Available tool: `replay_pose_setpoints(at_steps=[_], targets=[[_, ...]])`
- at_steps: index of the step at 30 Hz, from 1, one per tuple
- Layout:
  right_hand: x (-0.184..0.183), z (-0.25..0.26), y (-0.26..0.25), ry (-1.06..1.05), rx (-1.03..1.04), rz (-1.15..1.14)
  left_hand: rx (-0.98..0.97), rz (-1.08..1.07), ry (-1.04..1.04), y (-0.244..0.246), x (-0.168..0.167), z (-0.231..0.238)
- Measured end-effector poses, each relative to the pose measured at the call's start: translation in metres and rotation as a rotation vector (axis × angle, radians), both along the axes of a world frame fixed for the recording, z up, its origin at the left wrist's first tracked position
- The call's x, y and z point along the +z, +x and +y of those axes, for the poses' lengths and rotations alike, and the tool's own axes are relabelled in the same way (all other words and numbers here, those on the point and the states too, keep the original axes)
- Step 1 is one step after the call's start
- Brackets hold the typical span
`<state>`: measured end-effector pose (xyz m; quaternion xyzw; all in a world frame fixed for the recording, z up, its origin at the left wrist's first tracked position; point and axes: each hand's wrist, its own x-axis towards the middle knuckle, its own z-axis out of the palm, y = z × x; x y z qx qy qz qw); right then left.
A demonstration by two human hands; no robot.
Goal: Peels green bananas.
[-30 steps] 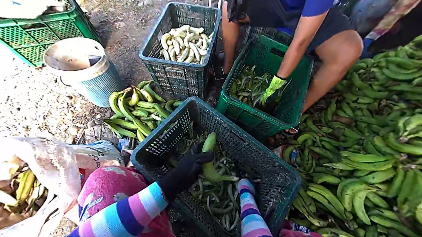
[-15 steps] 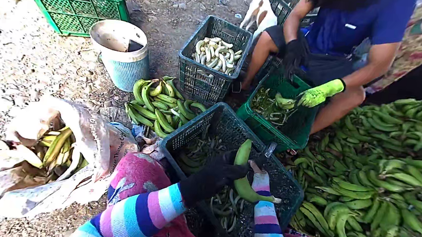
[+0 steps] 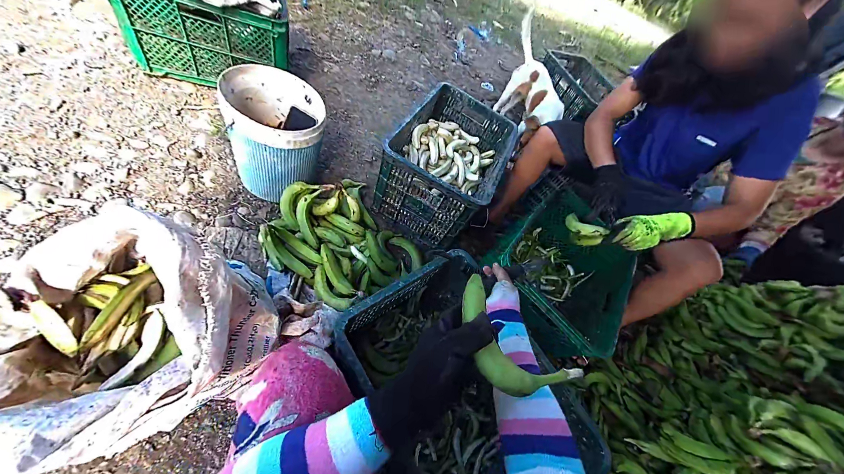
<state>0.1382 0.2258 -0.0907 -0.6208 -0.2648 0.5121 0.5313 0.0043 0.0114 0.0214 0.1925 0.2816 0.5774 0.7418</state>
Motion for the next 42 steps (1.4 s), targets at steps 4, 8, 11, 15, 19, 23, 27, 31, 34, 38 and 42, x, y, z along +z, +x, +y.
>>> replay_pose_setpoints(at_steps=[4,8,11,15,19,23,27,31,34,38,42], targets=[[0.022,0.03,-0.012,-0.219,0.149,-0.298,0.017,-0.001,-0.013,-0.007,-0.004,0.005],[0.007,0.04,-0.006,-0.201,0.106,-0.307,-0.036,0.048,-0.065,-0.008,-0.004,0.004],[0.008,0.048,-0.005,-0.274,0.18,-0.412,-0.033,0.02,-0.087,-0.007,-0.005,0.005],[0.013,0.047,-0.003,-0.316,0.283,-0.52,-0.015,0.029,-0.142,-0.003,-0.003,0.008],[0.024,0.039,0.008,-0.322,0.337,-0.509,0.004,0.057,-0.181,0.0,-0.004,0.012],[0.043,0.002,0.038,-0.191,0.383,-0.622,0.062,0.055,-0.198,0.004,-0.014,0.021],[0.053,-0.062,0.11,-0.155,0.552,-0.904,0.089,0.197,-0.146,0.012,-0.026,0.031],[0.073,-0.15,0.178,-0.239,0.536,-1.03,0.154,0.145,-0.007,0.02,-0.033,0.042],[0.065,-0.216,0.202,-0.085,0.419,-0.868,0.212,0.129,0.121,0.03,-0.036,0.051],[0.049,-0.273,0.173,0.032,0.362,-0.524,0.171,0.339,0.158,0.058,-0.041,0.051],[0.054,-0.273,0.132,0.057,0.421,-0.417,0.174,0.533,0.301,0.089,-0.05,0.03]])
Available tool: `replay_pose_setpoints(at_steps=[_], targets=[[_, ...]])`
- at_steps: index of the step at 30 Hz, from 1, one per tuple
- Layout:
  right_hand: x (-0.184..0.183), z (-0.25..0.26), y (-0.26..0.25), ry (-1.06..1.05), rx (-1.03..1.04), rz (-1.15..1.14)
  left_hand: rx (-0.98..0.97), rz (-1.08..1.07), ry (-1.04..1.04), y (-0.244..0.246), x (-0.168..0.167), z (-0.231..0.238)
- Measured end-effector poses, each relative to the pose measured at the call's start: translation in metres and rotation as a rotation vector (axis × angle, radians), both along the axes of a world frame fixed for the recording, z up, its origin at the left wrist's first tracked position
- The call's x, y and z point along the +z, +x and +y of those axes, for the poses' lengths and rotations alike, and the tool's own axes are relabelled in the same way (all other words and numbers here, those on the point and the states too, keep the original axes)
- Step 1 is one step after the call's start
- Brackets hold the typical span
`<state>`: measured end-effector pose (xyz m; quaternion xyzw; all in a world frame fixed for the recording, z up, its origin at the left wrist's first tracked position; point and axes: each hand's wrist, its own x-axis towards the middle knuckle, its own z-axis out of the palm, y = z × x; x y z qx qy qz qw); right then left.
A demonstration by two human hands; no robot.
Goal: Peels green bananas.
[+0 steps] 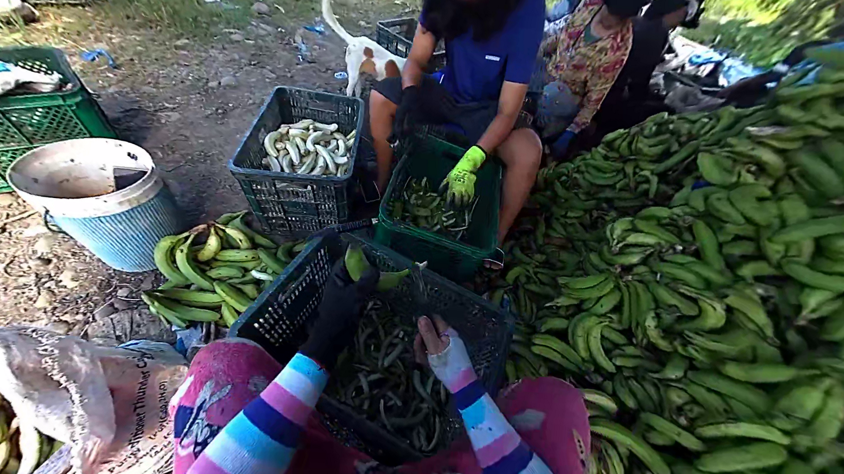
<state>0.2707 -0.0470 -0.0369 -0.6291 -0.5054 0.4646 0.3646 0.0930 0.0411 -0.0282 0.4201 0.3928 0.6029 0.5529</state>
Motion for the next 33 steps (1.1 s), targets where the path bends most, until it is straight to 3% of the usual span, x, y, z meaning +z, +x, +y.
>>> replay_pose_setpoints(at_steps=[7,16,18,20,22,25,28,31,33], targets=[[-0.021,0.018,-0.02,-0.023,0.006,-0.022,0.039,-0.004,0.112,0.004,-0.016,-0.021],[-0.033,0.029,-0.028,0.048,-0.002,-0.013,0.011,0.003,0.12,-0.004,-0.012,-0.02],[-0.044,0.026,-0.024,-0.064,0.03,-0.062,0.042,-0.058,0.113,-0.006,-0.014,-0.02],[-0.059,0.023,-0.015,-0.323,0.137,-0.204,0.143,-0.164,0.137,-0.01,-0.006,-0.013],[-0.071,0.022,-0.017,-0.454,0.223,-0.26,0.197,-0.151,0.181,-0.028,0.003,0.001],[-0.066,0.028,-0.019,-0.318,0.212,-0.172,0.187,0.126,0.044,-0.051,-0.005,0.011],[-0.051,0.034,-0.013,-0.145,0.227,-0.07,0.032,0.66,0.04,-0.058,-0.021,0.001],[-0.04,0.034,-0.017,-0.001,0.299,-0.063,-0.123,0.717,-0.033,-0.048,-0.022,-0.002],[-0.032,0.031,-0.019,0.102,0.353,-0.116,-0.232,0.86,0.103,-0.05,-0.024,-0.003]])
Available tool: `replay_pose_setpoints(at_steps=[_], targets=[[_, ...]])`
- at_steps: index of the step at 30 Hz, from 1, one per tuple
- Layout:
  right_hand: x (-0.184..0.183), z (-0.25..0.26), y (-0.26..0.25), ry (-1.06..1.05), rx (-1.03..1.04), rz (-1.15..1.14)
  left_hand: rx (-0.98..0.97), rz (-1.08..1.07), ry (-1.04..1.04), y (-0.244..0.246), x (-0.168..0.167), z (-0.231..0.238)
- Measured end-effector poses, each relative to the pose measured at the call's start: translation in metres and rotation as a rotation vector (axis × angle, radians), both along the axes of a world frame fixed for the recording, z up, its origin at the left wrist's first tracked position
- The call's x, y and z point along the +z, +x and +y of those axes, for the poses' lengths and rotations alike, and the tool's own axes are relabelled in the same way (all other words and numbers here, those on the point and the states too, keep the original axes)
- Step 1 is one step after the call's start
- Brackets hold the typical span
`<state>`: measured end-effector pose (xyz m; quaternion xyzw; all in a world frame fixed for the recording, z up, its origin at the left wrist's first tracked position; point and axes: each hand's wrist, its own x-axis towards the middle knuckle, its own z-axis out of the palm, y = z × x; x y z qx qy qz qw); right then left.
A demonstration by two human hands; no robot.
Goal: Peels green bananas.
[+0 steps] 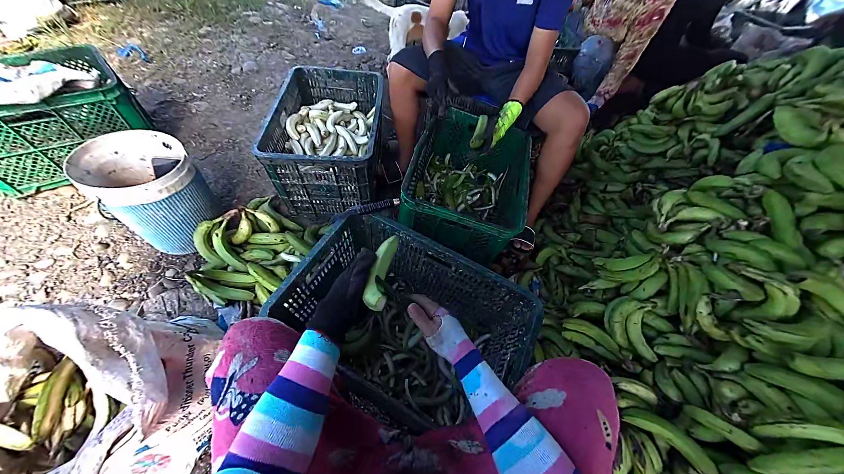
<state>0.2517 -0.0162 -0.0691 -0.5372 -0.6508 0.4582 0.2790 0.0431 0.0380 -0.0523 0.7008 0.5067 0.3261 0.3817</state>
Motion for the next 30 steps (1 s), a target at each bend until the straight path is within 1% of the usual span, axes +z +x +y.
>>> replay_pose_setpoints(at_steps=[2,3,5,8,11,12,13,14,15,17,18,19,20,21,22,23,24,25,27,28,29,30], targets=[[0.005,-0.004,0.001,0.071,0.036,-0.037,-0.089,0.185,0.12,-0.002,-0.001,0.001],[0.006,-0.005,0.003,0.095,0.042,-0.061,-0.113,0.256,0.119,-0.002,-0.004,0.005],[0.01,-0.008,0.007,0.098,0.045,-0.109,-0.124,0.291,0.124,0.0,-0.01,0.01],[0.009,-0.004,0.009,0.065,0.019,-0.192,-0.097,0.338,0.161,0.011,-0.006,0.003],[0.011,0.007,0.013,0.109,-0.103,-0.368,-0.06,0.322,0.213,0.027,-0.015,-0.006],[0.01,0.012,0.014,0.143,-0.174,-0.436,-0.056,0.272,0.222,0.031,-0.02,-0.009],[0.008,0.018,0.017,0.169,-0.253,-0.492,-0.05,0.197,0.169,0.035,-0.025,-0.014],[0.006,0.024,0.021,0.16,-0.328,-0.528,-0.042,0.078,0.091,0.039,-0.029,-0.02],[0.006,0.03,0.026,0.11,-0.396,-0.549,-0.022,-0.083,-0.035,0.044,-0.031,-0.027],[0.007,0.041,0.04,0.04,-0.528,-0.522,0.043,-0.445,-0.319,0.051,-0.025,-0.036],[0.008,0.042,0.045,0.054,-0.569,-0.468,0.088,-0.618,-0.431,0.053,-0.02,-0.037],[0.012,0.041,0.046,0.084,-0.566,-0.404,0.118,-0.729,-0.471,0.053,-0.018,-0.034],[0.015,0.035,0.041,0.119,-0.513,-0.339,0.127,-0.76,-0.434,0.048,-0.019,-0.028],[0.018,0.027,0.034,0.129,-0.417,-0.287,0.129,-0.688,-0.322,0.04,-0.024,-0.02],[0.019,0.017,0.024,0.128,-0.302,-0.255,0.137,-0.515,-0.166,0.029,-0.029,-0.01],[0.02,0.007,0.014,0.126,-0.199,-0.246,0.159,-0.308,-0.039,0.019,-0.027,-0.005],[0.019,-0.002,0.005,0.134,-0.127,-0.247,0.211,-0.206,-0.009,0.015,-0.018,-0.001],[0.018,-0.01,-0.001,0.146,-0.084,-0.259,0.309,-0.19,-0.005,0.017,-0.012,0.002],[0.015,-0.015,-0.005,0.172,-0.061,-0.291,0.428,-0.298,-0.035,0.026,-0.003,0.003],[0.014,-0.012,-0.003,0.182,-0.071,-0.316,0.374,-0.39,-0.034,0.028,-0.006,0.0],[0.011,-0.005,0.002,0.197,-0.098,-0.351,0.212,-0.488,-0.001,0.027,-0.014,-0.006],[0.009,0.003,0.01,0.209,-0.155,-0.381,-0.044,-0.576,0.124,0.027,-0.03,-0.008]])
